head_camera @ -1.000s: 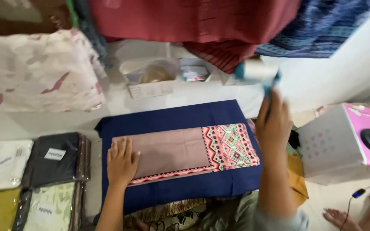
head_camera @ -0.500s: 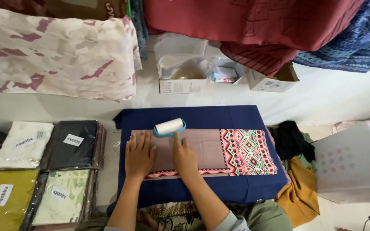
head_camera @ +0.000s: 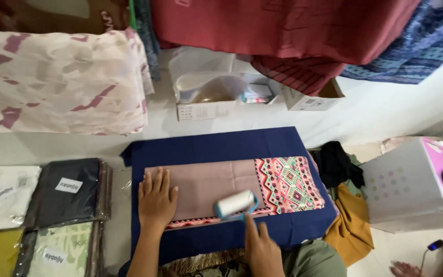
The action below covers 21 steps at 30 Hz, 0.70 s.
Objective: Unfolding a patterned hijab, cleaning it with a lint roller, and folding it neatly.
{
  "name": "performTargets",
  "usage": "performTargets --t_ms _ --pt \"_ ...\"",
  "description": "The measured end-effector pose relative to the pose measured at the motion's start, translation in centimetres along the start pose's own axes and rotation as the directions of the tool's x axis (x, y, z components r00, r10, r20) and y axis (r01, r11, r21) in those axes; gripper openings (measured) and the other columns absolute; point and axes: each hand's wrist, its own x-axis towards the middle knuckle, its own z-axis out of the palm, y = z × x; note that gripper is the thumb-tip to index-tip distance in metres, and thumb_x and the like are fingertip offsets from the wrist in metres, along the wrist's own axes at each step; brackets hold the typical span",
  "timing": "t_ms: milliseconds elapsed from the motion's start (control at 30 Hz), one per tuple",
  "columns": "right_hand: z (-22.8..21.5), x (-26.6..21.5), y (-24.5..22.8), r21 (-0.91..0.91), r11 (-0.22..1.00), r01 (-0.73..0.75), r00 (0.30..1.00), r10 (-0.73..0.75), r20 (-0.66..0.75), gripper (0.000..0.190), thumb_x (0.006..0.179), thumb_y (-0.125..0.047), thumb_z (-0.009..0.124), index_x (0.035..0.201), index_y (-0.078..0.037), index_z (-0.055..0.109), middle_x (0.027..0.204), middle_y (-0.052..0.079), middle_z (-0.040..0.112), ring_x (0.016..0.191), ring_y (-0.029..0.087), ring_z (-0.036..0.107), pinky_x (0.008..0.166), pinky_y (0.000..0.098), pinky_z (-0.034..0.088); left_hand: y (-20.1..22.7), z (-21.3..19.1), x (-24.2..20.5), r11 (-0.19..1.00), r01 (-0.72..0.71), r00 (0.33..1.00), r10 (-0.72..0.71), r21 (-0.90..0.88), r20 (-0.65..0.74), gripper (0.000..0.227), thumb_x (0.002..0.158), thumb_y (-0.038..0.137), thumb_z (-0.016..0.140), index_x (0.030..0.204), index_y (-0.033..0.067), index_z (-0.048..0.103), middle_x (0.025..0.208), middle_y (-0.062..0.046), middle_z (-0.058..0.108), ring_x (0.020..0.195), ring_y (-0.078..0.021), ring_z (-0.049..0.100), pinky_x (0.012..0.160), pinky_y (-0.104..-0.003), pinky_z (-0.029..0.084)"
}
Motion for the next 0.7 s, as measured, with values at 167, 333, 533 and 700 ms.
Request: performTargets --t_ms 167,333,533,700 --pt "0.7 9.5 -0.8 0.129 0.976 0.173 0.973 -0.149 -0.177 0.065 0.091 -0.003 0.052 0.153 -0.021 0.041 0.140 0.028 0.054 0.036 0.032 0.046 0.035 0.0423 0.036 -0.2 0.4 -0.1 0.999 -0.023 0.995 0.026 0.034 -0.093 0.068 0.102 0.055 0.029 0.164 0.0252 0.026 0.171 0.002 0.023 0.159 -0.0309 0.014 0.125 -0.050 0.014" --pt "0.0 13.4 -2.7 0.213 0.964 0.160 0.966 -0.108 -0.235 0.050 0.100 -0.016 0.046 0.150 -0.020 0.047 0.116 0.019 0.056 0.067 0.046 0.058 0.046 0.0531 0.044 0.1 0.0 -0.5 0.999 -0.029 0.996 0.032 0.046 -0.083 0.068 0.103 0.056 0.026 0.164 0.0242 0.024 0.172 0.002 0.020 0.160 -0.0307 0.011 0.126 -0.049 0.012" --pt "-1.1 3.8 1.5 0.139 0.981 0.133 0.984 -0.115 -0.133 0.057 0.096 -0.018 0.055 0.151 -0.026 0.041 0.120 0.017 0.060 0.048 0.039 0.062 0.037 0.0478 0.044 -0.2 -0.2 -0.2 0.999 -0.004 1.000 0.005 0.044 -0.021 0.069 0.101 0.057 0.027 0.164 0.0268 0.023 0.172 0.004 0.019 0.160 -0.0304 0.010 0.127 -0.049 0.010" --pt "0.3 -2.0 7.1 0.078 0.992 0.099 0.995 -0.097 -0.036 0.070 0.094 -0.029 0.068 0.158 -0.025 0.040 0.095 0.002 0.053 0.066 0.029 0.055 0.050 0.0328 0.047 -0.4 1.2 -0.2 0.997 -0.049 0.975 0.061 0.062 -0.213 0.069 0.099 0.054 0.037 0.162 0.0262 0.035 0.170 0.002 0.031 0.158 -0.0332 0.025 0.125 -0.050 0.020"
